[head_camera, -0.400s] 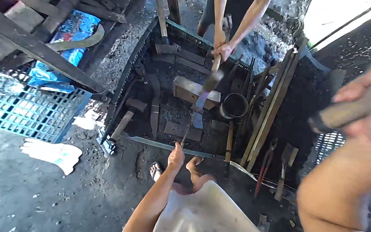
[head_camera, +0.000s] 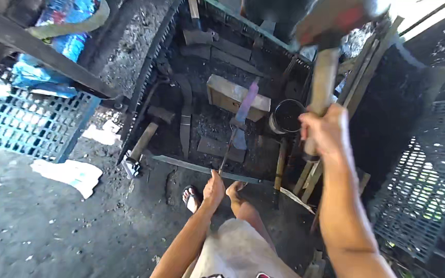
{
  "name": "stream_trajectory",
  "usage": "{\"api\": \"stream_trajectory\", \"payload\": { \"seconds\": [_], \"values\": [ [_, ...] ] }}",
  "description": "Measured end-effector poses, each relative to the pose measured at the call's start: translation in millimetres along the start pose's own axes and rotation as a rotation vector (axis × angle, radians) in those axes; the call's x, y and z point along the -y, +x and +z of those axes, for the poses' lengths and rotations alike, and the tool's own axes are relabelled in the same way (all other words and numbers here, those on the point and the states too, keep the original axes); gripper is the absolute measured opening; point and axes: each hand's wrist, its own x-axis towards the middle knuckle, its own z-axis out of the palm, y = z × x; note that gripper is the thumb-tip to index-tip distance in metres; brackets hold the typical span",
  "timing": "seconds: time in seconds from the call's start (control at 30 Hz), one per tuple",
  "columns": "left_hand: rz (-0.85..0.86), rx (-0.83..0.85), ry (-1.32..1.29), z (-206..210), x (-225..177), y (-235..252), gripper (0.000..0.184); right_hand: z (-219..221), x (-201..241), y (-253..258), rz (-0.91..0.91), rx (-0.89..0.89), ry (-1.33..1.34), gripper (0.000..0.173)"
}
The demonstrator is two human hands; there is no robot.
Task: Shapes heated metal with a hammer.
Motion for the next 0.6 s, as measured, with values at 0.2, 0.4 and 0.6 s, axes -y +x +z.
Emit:
{"api": "stream_trajectory", "payload": {
  "seconds": [0.2,0.4,0.6],
  "values": [
    [0.020,-0.017,0.046,0.3,6.7,7.2,0.048,-89.8,54.3,-17.4,-0.582,-0.363,-0.131,0.054],
    [-0.039,0.020,0.047,1.3,-4.5,1.4,0.055,46.8,-45.1,59.6,-0.444,-0.444,-0.239,0.053],
    [0.009,0.042,0.017,-16.3,-19.4,-18.2,0.046,133.3,-116.5,93.1,0.189,0.118,0.113,0.031]
  ]
}}
